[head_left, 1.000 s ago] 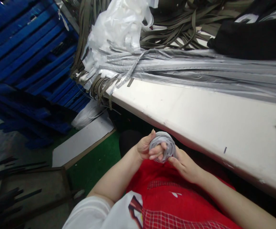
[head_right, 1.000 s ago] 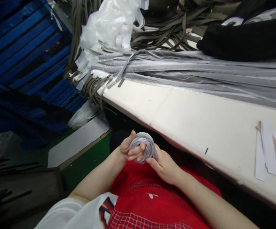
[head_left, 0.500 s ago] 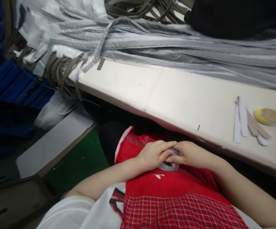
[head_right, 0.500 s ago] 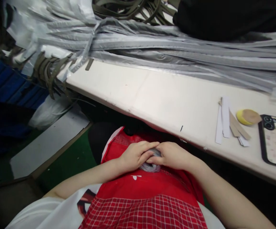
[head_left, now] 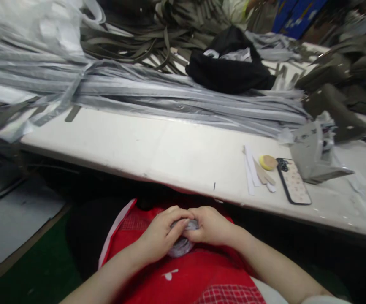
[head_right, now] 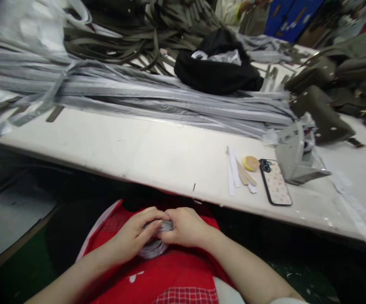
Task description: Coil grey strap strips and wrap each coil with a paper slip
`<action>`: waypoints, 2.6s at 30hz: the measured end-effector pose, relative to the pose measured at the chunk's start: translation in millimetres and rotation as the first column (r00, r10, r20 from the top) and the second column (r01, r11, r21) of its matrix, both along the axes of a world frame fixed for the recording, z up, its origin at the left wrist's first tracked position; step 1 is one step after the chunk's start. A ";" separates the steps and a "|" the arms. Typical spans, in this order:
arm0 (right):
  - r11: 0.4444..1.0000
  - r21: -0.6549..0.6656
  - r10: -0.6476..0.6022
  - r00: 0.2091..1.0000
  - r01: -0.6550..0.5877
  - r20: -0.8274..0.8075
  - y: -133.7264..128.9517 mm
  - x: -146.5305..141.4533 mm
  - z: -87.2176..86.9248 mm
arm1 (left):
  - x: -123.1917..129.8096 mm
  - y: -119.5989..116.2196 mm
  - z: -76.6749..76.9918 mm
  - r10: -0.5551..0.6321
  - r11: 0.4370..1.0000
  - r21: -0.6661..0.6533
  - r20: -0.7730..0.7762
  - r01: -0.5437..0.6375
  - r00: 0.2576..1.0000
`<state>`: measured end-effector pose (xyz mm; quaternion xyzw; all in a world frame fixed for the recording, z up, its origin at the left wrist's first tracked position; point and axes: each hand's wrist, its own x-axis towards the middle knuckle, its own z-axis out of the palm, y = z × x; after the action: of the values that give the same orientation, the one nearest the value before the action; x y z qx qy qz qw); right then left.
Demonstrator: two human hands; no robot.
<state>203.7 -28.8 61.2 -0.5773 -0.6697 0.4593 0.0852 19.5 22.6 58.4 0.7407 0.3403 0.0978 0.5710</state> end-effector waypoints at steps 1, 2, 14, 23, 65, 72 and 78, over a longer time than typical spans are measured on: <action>1.000 0.024 0.007 0.999 -0.008 0.035 1.3 3.8 6.0 | 3.0 -1.7 -3.0 0.011 1.000 -0.005 0.006 -0.011 1.000; 0.999 0.047 0.018 0.998 -0.021 0.056 1.1 9.0 12.8 | 5.1 -4.1 -7.1 0.024 1.000 -0.015 0.001 -0.024 1.000; 0.690 0.625 -0.718 0.457 0.365 0.525 1.8 151.5 30.9 | 7.1 -10.9 -23.1 0.113 0.991 -0.068 -0.075 -0.118 0.991; 0.758 0.601 -0.651 0.350 0.254 0.673 17.1 155.4 17.1 | 4.5 -11.3 -27.0 0.130 0.989 -0.065 -0.077 -0.135 0.989; 0.726 0.481 0.292 0.854 -0.492 0.431 -39.7 8.0 67.5 | 2.0 -19.2 -44.3 0.265 0.802 -0.546 -0.036 -0.241 0.964; 0.717 0.461 0.329 0.837 -0.523 0.438 -33.7 6.7 69.5 | 2.2 -20.3 -45.4 0.274 0.802 -0.542 -0.040 -0.251 0.961; 0.732 0.426 0.312 0.817 -0.532 0.486 -26.6 -10.1 44.9 | 3.6 -19.4 -39.1 0.243 0.822 -0.517 -0.057 -0.237 0.968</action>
<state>193.6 -55.4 106.0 -0.4352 -0.8901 0.1355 0.0043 23.1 3.2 19.3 0.5093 0.4411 0.0775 0.7348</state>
